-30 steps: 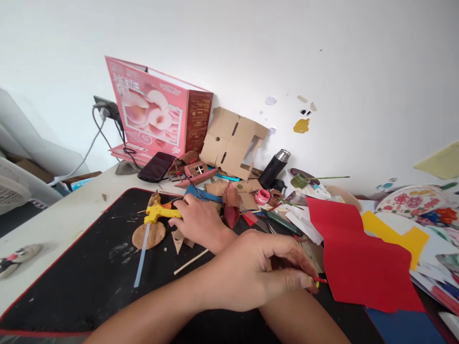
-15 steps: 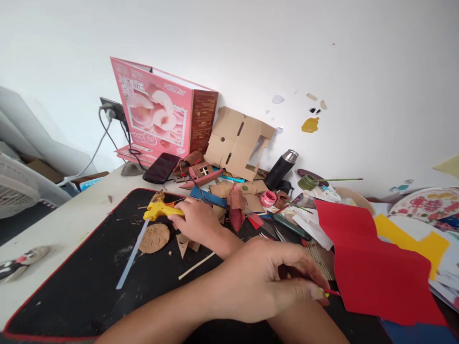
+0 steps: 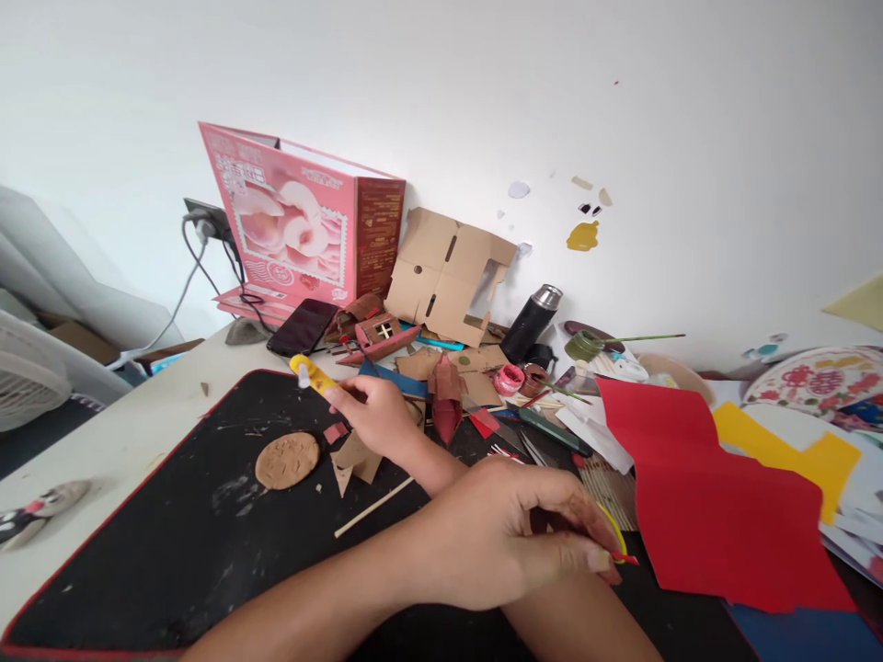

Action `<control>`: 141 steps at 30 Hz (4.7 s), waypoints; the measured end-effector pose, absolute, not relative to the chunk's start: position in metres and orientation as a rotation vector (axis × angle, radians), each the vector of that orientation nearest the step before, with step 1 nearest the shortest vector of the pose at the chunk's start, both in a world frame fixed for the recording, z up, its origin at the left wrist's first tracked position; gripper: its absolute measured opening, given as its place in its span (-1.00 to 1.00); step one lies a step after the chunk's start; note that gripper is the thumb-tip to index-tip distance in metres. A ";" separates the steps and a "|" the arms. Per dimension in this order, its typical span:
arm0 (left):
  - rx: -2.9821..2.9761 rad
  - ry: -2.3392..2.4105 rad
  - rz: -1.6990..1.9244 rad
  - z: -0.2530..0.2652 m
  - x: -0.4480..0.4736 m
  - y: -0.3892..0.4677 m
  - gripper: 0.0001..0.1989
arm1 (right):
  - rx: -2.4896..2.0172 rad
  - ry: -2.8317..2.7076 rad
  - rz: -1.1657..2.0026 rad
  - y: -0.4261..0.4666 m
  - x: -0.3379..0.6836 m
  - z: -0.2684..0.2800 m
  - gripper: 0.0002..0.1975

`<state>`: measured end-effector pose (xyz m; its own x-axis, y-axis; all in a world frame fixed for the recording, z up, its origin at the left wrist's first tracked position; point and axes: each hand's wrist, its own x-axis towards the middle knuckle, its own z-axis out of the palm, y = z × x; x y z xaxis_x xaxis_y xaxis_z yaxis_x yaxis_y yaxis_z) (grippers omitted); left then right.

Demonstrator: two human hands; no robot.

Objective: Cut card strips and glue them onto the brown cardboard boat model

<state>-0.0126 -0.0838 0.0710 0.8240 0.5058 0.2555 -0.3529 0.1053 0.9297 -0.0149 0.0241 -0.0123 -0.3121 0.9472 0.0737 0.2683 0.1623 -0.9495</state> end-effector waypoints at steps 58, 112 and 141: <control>1.617 0.958 0.807 0.045 -0.064 -0.027 -0.66 | -0.870 -1.233 1.522 -0.047 0.133 -0.002 -0.39; 2.055 1.478 0.718 0.040 -0.139 -0.010 -0.56 | -0.942 -0.960 1.394 -0.044 0.137 0.004 -0.39; 1.229 0.819 0.883 0.027 -0.063 0.026 -0.61 | -0.981 -1.032 1.296 -0.046 0.138 0.003 -0.45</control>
